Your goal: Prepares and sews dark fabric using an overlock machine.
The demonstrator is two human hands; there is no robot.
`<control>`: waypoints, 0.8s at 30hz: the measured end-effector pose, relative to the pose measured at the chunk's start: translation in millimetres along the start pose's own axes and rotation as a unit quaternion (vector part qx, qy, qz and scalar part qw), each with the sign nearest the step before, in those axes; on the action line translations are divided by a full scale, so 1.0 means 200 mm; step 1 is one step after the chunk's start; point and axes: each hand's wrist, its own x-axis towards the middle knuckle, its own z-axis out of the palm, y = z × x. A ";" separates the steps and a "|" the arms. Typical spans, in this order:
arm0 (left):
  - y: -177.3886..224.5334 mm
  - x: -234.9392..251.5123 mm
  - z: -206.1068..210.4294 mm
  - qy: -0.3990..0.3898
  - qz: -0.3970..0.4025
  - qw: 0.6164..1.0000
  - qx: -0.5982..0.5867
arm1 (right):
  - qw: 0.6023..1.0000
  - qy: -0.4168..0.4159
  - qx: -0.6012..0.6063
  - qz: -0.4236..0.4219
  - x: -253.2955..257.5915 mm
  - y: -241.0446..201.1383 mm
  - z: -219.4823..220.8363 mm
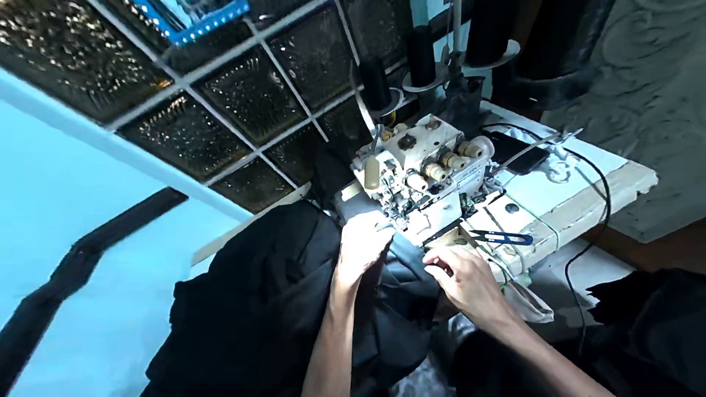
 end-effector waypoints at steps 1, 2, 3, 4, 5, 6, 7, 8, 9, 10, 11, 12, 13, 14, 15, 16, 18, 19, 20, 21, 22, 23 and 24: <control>0.00 0.01 -0.01 -0.010 -0.015 1.000 -0.004 | 1.000 0.008 -0.008 -0.011 -0.01 -0.01 0.00; 0.00 0.02 0.00 0.004 -0.023 1.000 -0.008 | 0.999 0.022 -0.025 -0.021 0.00 -0.01 0.00; -0.02 0.03 0.03 0.038 -0.023 0.999 -0.012 | 0.998 0.042 -0.045 -0.032 0.02 -0.02 0.02; -0.03 0.05 0.06 0.077 -0.023 0.997 -0.013 | 0.994 0.065 -0.075 -0.045 0.05 -0.02 0.05; -0.04 0.07 0.08 0.111 -0.028 0.993 -0.009 | 0.988 0.090 -0.109 -0.059 0.08 -0.02 0.08; -0.05 0.08 0.10 0.135 -0.033 0.990 0.001 | 0.981 0.109 -0.145 -0.069 0.11 -0.02 0.10; -0.05 0.09 0.12 0.149 -0.038 0.988 0.013 | 0.973 0.123 -0.179 -0.075 0.12 -0.02 0.12; -0.04 0.10 0.12 0.153 -0.045 0.987 0.029 | 0.966 0.132 -0.210 -0.075 0.13 -0.03 0.14; -0.03 0.10 0.13 0.153 -0.052 0.986 0.051 | 0.961 0.134 -0.231 -0.072 0.12 -0.04 0.15; -0.04 0.08 0.13 0.158 -0.053 0.983 0.077 | 0.959 0.130 -0.243 -0.070 0.12 -0.05 0.15; -0.04 0.07 0.14 0.174 -0.047 0.978 0.100 | 0.959 0.124 -0.247 -0.069 0.12 -0.05 0.15; -0.05 0.04 0.14 0.190 -0.040 0.974 0.119 | 0.960 0.117 -0.244 -0.069 0.12 -0.05 0.15; -0.04 0.01 0.13 0.204 -0.029 0.970 0.126 | 0.963 0.109 -0.235 -0.071 0.13 -0.05 0.15; -0.03 -0.04 0.12 0.226 -0.004 0.966 0.127 | 0.967 0.101 -0.223 -0.072 0.14 -0.05 0.15; -0.02 -0.09 0.12 0.243 0.028 0.962 0.122 | 0.970 0.097 -0.212 -0.073 0.15 -0.04 0.15; -0.01 -0.15 0.11 0.250 0.067 0.959 0.114 | 0.972 0.096 -0.200 -0.073 0.15 -0.04 0.15; 0.00 -0.27 0.10 0.212 0.142 0.962 0.092 | 0.976 0.096 -0.184 -0.073 0.16 -0.04 0.16; 0.01 -0.32 0.08 0.174 0.171 0.966 0.085 | 0.976 0.096 -0.179 -0.074 0.16 -0.04 0.16; 0.01 -0.36 0.08 0.141 0.194 0.967 0.082 | 0.977 0.097 -0.177 -0.075 0.16 -0.04 0.16; 0.01 -0.38 0.07 0.121 0.210 0.967 0.083 | 0.976 0.099 -0.177 -0.077 0.16 -0.04 0.16; 0.01 -0.40 0.07 0.115 0.217 0.966 0.085 | 0.976 0.101 -0.177 -0.081 0.16 -0.04 0.16; 0.00 -0.40 0.07 0.117 0.218 0.965 0.087 | 0.975 0.105 -0.178 -0.084 0.16 -0.03 0.16; -0.02 -0.40 0.06 0.120 0.213 0.966 0.088 | 0.974 0.108 -0.179 -0.088 0.16 -0.03 0.16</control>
